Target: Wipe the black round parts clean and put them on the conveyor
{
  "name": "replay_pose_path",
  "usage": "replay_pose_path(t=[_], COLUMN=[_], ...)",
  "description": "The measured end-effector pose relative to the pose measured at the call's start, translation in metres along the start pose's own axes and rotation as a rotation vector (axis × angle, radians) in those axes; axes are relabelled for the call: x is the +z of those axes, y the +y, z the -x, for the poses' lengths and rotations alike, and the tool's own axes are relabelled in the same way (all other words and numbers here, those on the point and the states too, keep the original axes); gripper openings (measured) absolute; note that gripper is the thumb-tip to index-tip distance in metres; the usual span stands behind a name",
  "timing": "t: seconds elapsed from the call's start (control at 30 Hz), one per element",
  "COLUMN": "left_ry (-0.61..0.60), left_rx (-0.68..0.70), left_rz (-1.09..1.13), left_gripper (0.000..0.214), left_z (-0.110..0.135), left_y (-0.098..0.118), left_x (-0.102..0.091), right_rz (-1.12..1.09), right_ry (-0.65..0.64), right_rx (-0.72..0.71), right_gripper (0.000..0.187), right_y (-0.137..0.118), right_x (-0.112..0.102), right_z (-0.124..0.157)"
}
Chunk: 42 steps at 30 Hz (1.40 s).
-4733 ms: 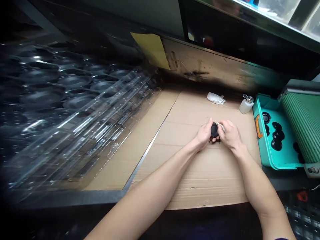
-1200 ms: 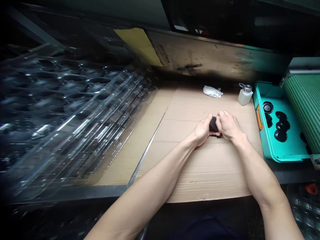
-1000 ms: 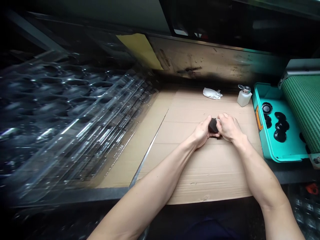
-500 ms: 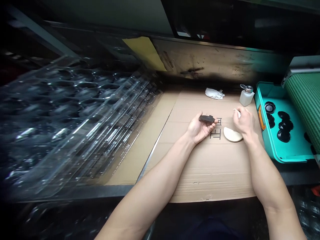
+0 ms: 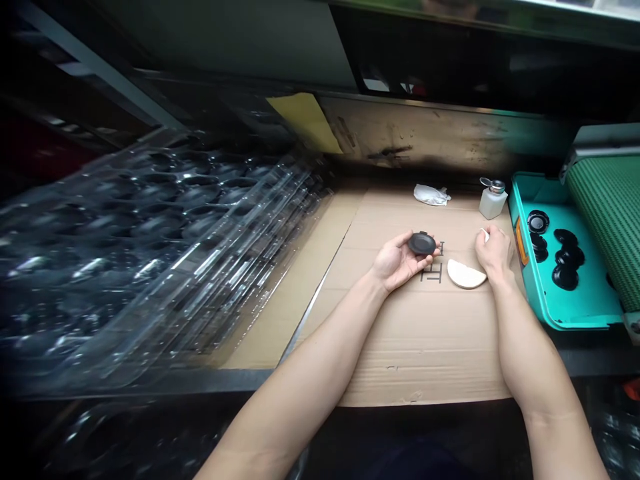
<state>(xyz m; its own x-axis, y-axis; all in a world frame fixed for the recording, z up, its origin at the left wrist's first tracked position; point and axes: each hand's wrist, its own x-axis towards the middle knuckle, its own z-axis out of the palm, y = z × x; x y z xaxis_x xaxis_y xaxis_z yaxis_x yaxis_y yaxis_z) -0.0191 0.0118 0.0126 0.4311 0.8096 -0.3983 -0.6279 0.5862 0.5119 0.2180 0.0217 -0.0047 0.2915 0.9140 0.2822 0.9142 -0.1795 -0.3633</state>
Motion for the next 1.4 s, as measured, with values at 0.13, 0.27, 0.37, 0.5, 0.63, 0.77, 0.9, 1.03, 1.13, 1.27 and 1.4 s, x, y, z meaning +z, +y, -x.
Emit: replay_pose_path(t=[0.13, 0.27, 0.37, 0.5, 0.63, 0.77, 0.9, 1.03, 1.13, 1.27, 1.4], left_ry=[0.026, 0.040, 0.041, 0.066, 0.076, 0.075, 0.077, 0.085, 0.078, 0.078, 0.115], left_rx=[0.006, -0.016, -0.024, -0.028, -0.015, -0.014, -0.010, 0.004, 0.059, 0.200, 0.347], left_rz=[0.082, 0.178, 0.195, 0.193, 0.195, 0.196, 0.195, 0.137, -0.024, -0.268, -0.494], left_gripper=[0.041, 0.043, 0.047, 0.051, 0.053, 0.053, 0.052, 0.050, 0.044, 0.037, 0.050], left_z=[0.002, 0.004, 0.004, 0.004, 0.003, 0.004, 0.004, 0.005, 0.002, -0.006, -0.013], left_y=[0.004, 0.006, 0.006, 0.007, 0.007, 0.007, 0.008, 0.007, -0.001, -0.022, -0.037], left_x=[0.001, 0.002, 0.002, 0.003, 0.003, 0.003, 0.003, 0.005, 0.005, 0.003, 0.001], right_rz=[-0.005, -0.037, -0.053, -0.055, -0.064, -0.062, -0.071, -0.089, -0.209, -0.383, -0.340], right_ry=[-0.018, -0.013, -0.010, -0.015, -0.018, -0.019, -0.013, -0.003, -0.029, -0.144, -0.204], right_rx=[0.019, 0.021, 0.019, 0.025, 0.035, 0.042, 0.033, 0.033, -0.117, -0.483, -0.583], right_gripper=[0.031, 0.032, 0.032, 0.031, 0.031, 0.032, 0.032, 0.031, 0.031, 0.028, 0.027], right_y=[0.000, 0.002, 0.003, 0.003, 0.002, 0.002, 0.005, 0.005, -0.006, -0.033, -0.049], right_x=[0.000, 0.001, 0.001, 0.001, 0.000, 0.002, 0.004, 0.002, -0.002, -0.004, -0.001], right_z=[0.001, 0.000, 0.000, 0.000, 0.000, -0.001, -0.002, -0.003, 0.002, 0.019, 0.034])
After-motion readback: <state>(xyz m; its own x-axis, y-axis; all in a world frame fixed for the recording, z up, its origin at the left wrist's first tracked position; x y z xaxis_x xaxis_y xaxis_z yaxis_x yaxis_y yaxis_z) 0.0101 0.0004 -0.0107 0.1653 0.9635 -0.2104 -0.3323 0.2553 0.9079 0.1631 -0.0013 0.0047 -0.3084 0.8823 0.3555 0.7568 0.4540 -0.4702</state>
